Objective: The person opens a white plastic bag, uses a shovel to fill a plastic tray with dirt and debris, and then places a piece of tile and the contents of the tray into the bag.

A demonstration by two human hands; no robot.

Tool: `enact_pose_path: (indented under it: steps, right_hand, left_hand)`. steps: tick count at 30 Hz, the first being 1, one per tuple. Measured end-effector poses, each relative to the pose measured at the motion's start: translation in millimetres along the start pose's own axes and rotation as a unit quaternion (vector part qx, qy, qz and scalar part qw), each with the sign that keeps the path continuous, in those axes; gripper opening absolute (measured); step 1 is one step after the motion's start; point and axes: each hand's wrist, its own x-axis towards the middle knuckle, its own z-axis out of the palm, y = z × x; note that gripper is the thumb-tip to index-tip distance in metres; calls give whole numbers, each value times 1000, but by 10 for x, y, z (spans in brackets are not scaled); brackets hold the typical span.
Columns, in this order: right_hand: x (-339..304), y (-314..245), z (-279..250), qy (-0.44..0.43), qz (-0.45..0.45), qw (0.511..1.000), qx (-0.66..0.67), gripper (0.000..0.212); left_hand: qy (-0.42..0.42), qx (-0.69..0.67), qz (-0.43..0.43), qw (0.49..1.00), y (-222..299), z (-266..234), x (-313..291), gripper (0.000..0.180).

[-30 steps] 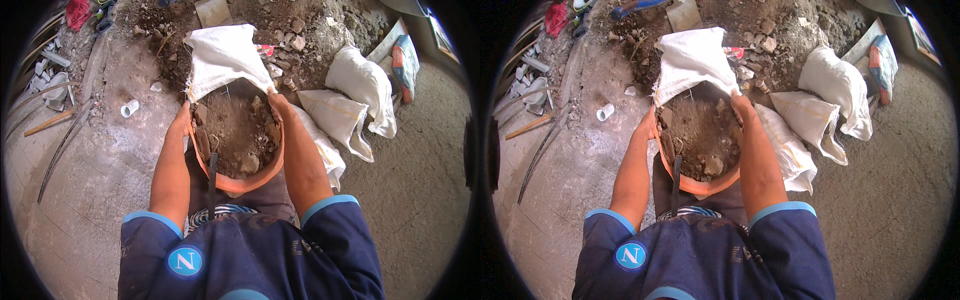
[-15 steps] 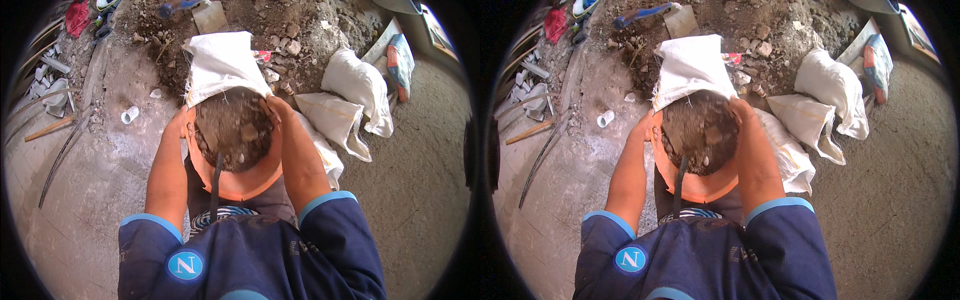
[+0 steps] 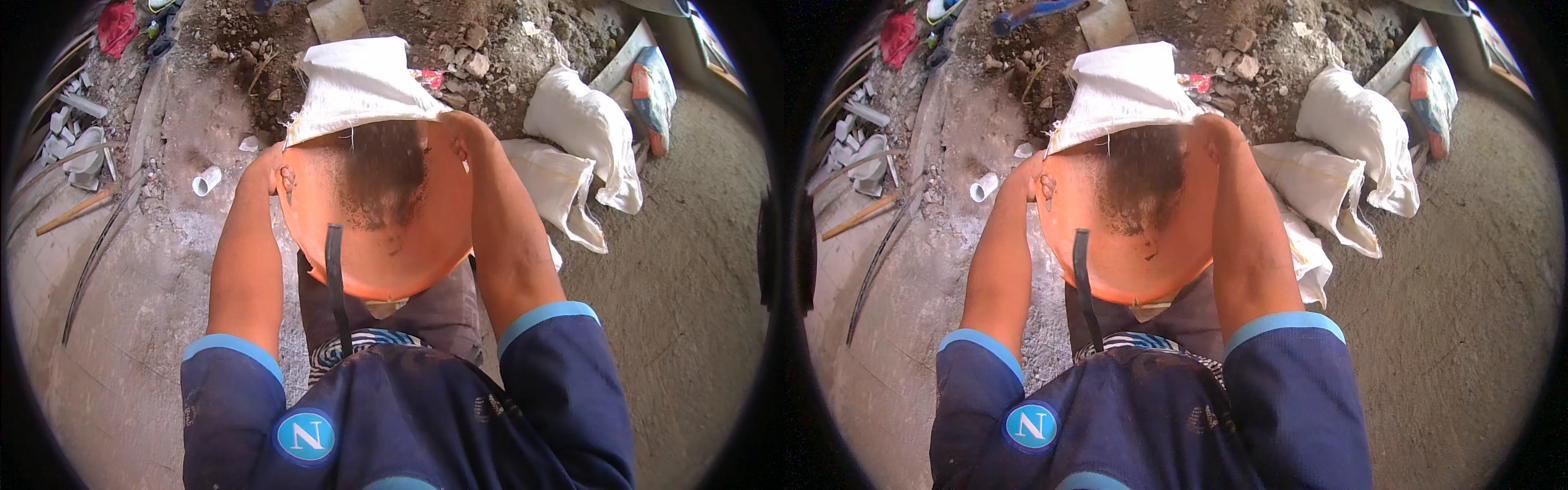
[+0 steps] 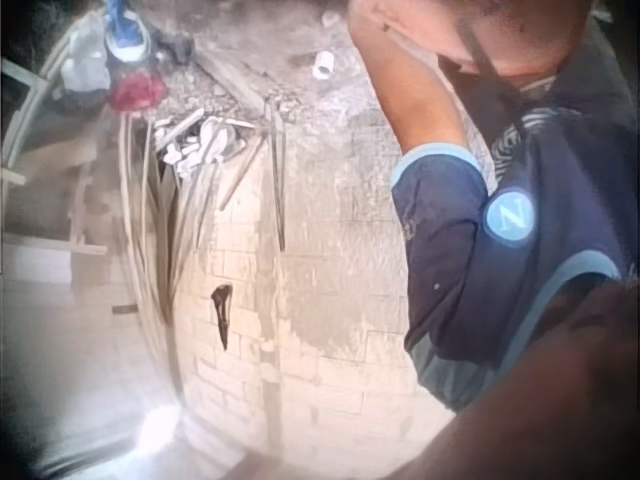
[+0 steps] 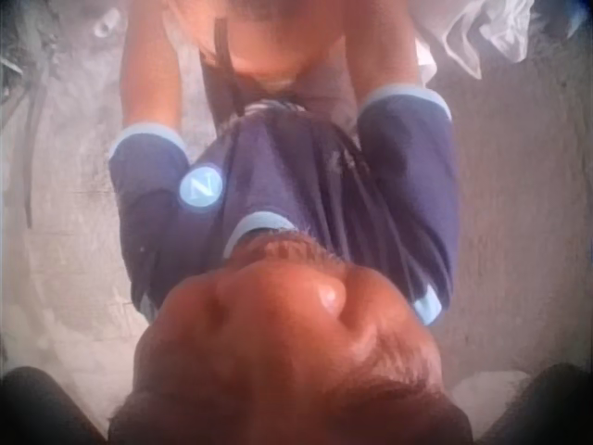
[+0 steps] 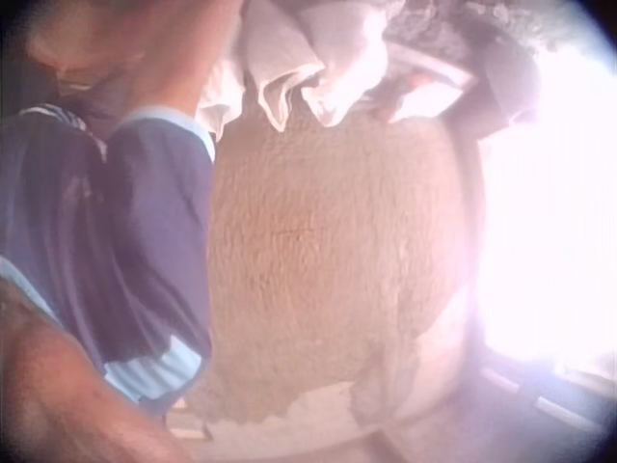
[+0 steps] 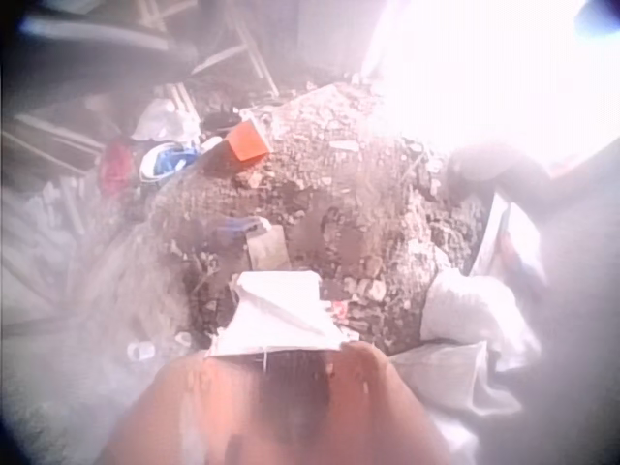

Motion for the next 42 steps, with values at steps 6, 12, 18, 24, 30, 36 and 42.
enact_pose_path:
  steps: [6,12,18,24,30,36,42]
  right_hand:
    - [102,-7,-29,29,-27,999,-35,32]
    - [-4,-251,-137,15,-29,999,13,27]
    - [174,-84,-280,-1,37,995,96,32]
    - [181,-116,-258,-6,27,993,115,31]
    - [118,-131,-92,-123,-23,992,0,39]
    - [-423,64,178,-100,11,982,162,27]
    - [-461,707,-477,-140,21,977,160,27]
  left_hand:
    - [-33,-4,-36,999,-259,55,-9,59]
    - [87,97,79,988,134,-125,239,47]
    - [-10,19,235,972,246,-129,390,60]
    - [96,279,283,913,462,-299,548,48]
    - [315,464,360,746,626,-424,941,36]
    - [189,180,429,865,451,-553,1040,33]
    - [33,172,418,891,412,-333,890,31]
